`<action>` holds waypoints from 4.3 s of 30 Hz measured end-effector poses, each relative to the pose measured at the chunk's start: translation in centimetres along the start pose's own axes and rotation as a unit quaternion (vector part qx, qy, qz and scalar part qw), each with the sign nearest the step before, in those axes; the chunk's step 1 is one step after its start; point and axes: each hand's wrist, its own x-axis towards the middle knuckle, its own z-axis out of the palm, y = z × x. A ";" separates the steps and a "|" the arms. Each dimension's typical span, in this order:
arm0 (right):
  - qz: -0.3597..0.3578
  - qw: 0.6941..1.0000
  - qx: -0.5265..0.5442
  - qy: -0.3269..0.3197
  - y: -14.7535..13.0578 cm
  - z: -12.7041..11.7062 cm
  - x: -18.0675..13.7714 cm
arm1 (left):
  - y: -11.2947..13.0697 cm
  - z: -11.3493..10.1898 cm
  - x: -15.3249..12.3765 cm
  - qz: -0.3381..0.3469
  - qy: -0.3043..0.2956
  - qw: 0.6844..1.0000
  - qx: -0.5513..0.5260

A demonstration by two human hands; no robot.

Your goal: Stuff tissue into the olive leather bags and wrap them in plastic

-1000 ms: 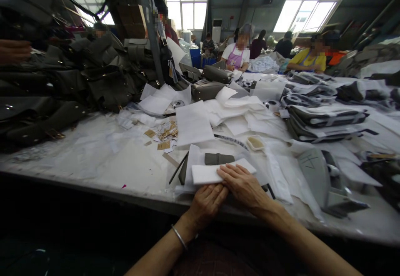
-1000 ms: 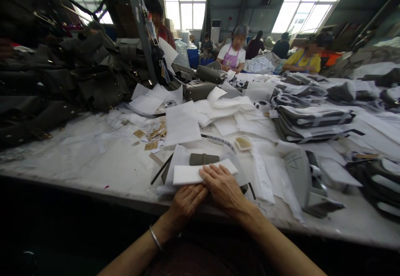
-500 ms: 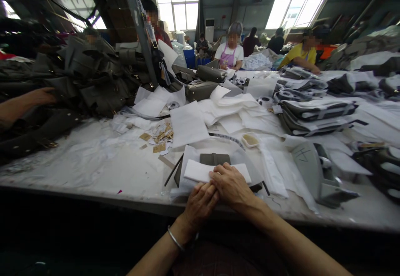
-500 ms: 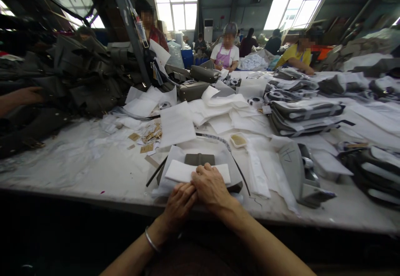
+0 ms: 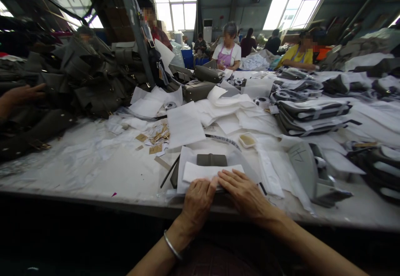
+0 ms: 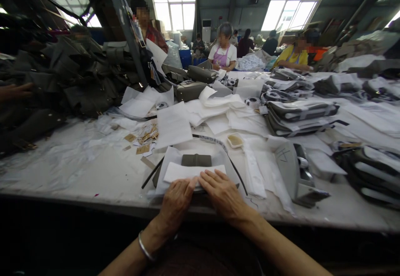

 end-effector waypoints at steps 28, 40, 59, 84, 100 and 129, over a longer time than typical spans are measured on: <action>0.052 0.974 -0.184 0.121 -1.5 2.5 0.1 | -2.8 2.0 0.9 0.157 0.016 0.982 0.106; -0.014 0.995 -0.087 0.052 -1.3 -1.2 3.5 | -3.5 0.5 1.6 0.123 0.052 0.988 0.083; 0.370 0.925 -0.083 0.015 16.8 2.1 3.3 | -5.6 0.6 -0.5 0.087 0.075 0.993 -0.014; 0.478 0.861 -0.170 -0.021 15.9 -0.5 -9.5 | -4.9 -0.3 0.4 0.040 0.085 0.995 -0.028; 0.514 0.847 -0.128 0.050 12.6 -3.6 -7.6 | -4.9 -1.0 1.3 0.027 0.102 0.994 -0.030; 0.354 0.930 0.010 -0.093 5.5 3.2 3.3 | -8.7 -3.4 3.3 -0.186 0.121 0.968 -0.120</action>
